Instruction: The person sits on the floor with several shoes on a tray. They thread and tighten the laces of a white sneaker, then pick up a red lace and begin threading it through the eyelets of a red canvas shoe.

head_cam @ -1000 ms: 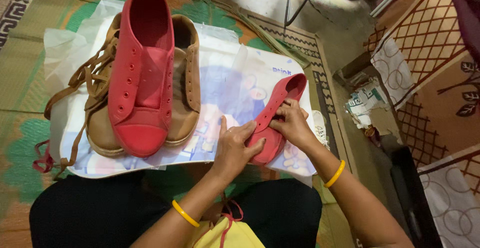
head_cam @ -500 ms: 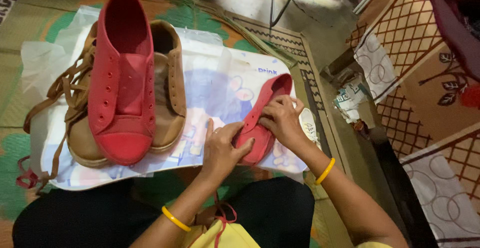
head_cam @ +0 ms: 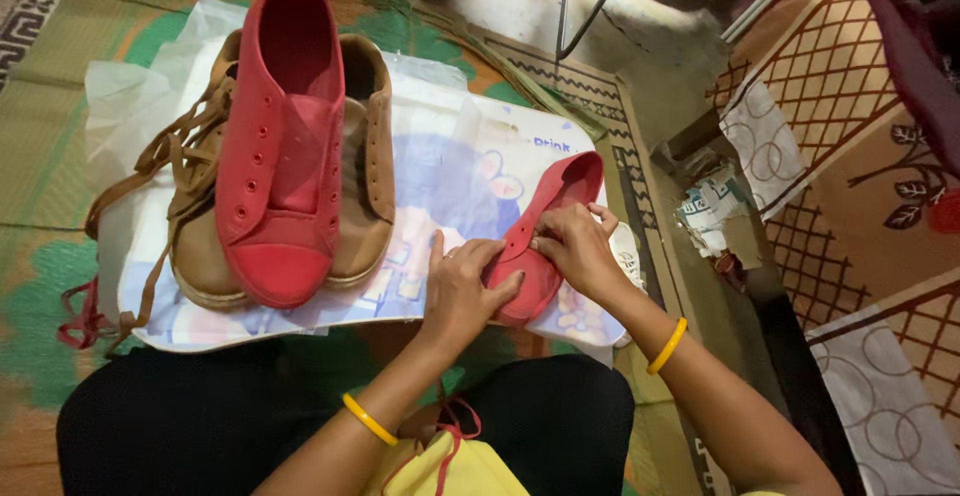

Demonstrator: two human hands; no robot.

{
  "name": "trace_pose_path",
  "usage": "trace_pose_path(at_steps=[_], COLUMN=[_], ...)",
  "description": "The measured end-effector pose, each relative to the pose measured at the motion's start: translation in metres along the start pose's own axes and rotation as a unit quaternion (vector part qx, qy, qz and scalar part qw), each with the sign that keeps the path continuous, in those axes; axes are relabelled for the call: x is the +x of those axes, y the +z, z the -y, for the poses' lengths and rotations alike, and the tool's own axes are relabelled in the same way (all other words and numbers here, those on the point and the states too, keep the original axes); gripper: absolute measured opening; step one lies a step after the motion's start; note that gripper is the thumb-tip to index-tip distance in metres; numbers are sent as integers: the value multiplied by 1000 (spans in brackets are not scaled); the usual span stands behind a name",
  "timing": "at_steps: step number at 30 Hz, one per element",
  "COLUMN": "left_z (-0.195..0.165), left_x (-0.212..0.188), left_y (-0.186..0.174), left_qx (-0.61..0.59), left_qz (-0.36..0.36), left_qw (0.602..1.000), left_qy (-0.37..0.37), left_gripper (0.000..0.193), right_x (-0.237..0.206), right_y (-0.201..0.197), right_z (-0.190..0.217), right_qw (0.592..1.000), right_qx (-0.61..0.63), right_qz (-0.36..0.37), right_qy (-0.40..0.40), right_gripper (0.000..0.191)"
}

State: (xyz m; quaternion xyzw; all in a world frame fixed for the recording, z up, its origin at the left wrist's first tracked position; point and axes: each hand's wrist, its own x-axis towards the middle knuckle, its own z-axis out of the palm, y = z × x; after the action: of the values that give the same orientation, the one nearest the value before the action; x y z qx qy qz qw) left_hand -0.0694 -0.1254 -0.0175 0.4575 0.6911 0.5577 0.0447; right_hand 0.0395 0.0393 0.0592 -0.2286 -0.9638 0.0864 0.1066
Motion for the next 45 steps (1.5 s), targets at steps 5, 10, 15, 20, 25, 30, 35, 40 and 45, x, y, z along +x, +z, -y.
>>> trace_pose_path(at_steps=[5, 10, 15, 20, 25, 30, 35, 40, 45], left_z=[4, 4, 5, 8, 12, 13, 14, 13, 11], left_x=[1, 2, 3, 1, 0, 1, 3, 2, 2], left_y=[2, 2, 3, 7, 10, 8, 6, 4, 2], left_qx=[-10, -16, -17, -29, -39, -46, -38, -46, -51], left_qz=[-22, -21, -14, -32, -33, -31, -39, -36, -31], left_qw=[1000, 1000, 1000, 999, 998, 998, 998, 998, 998], left_qy=[15, 13, 4, 12, 20, 15, 26, 16, 12], left_gripper=[45, 45, 44, 43, 42, 40, 40, 40, 39], right_x=[-3, -1, 3, 5, 9, 13, 19, 13, 13], right_y=[3, 5, 11, 26, 29, 22, 19, 8, -3], right_z=[0, -6, -16, -20, -22, -21, -10, 3, -3], right_qw=[1000, 999, 998, 998, 997, 991, 998, 998, 990], right_qx=[20, 36, 58, 33, 53, 98, 23, -55, -96], right_qz=[-9, -24, -4, -39, -40, 3, 5, 12, 85], right_qy=[-1, -7, 36, 37, 30, 93, 52, 32, 62], right_gripper=[9, 12, 13, 14, 18, 20, 19, 13, 15])
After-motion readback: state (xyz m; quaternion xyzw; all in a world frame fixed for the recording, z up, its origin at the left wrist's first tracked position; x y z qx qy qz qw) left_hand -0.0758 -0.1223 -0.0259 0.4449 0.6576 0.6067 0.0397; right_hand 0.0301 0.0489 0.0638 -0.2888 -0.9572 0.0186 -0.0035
